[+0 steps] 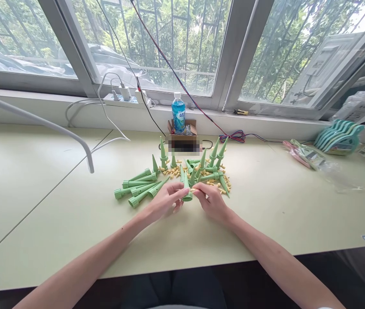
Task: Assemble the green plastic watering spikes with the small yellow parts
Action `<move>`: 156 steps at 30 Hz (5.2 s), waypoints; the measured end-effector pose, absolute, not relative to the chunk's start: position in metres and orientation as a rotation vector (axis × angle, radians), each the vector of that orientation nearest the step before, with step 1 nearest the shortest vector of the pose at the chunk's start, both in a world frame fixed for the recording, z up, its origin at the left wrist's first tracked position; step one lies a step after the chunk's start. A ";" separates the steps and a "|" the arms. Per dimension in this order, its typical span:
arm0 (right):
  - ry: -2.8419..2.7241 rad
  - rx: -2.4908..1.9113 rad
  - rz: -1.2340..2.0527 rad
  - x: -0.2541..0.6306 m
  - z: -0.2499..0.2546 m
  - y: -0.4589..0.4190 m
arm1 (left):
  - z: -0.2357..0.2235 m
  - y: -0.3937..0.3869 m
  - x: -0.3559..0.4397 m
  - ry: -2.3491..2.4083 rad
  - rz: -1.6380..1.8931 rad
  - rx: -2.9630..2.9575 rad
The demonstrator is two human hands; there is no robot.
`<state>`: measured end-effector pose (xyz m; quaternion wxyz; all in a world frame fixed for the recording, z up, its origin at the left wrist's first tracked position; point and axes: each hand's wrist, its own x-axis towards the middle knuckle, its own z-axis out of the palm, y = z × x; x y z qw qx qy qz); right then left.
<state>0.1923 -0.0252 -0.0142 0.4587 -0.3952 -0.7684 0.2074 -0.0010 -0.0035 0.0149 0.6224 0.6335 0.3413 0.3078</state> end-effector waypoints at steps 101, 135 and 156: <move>-1.885 -0.960 0.624 0.191 -0.016 -0.025 | 0.014 -0.003 -0.006 0.805 0.690 1.616; -1.696 -1.041 0.554 0.188 -0.013 -0.025 | 0.013 -0.002 0.001 0.975 0.702 1.516; -1.609 -1.021 0.912 0.189 -0.015 -0.027 | 0.000 -0.004 0.001 0.836 0.960 1.932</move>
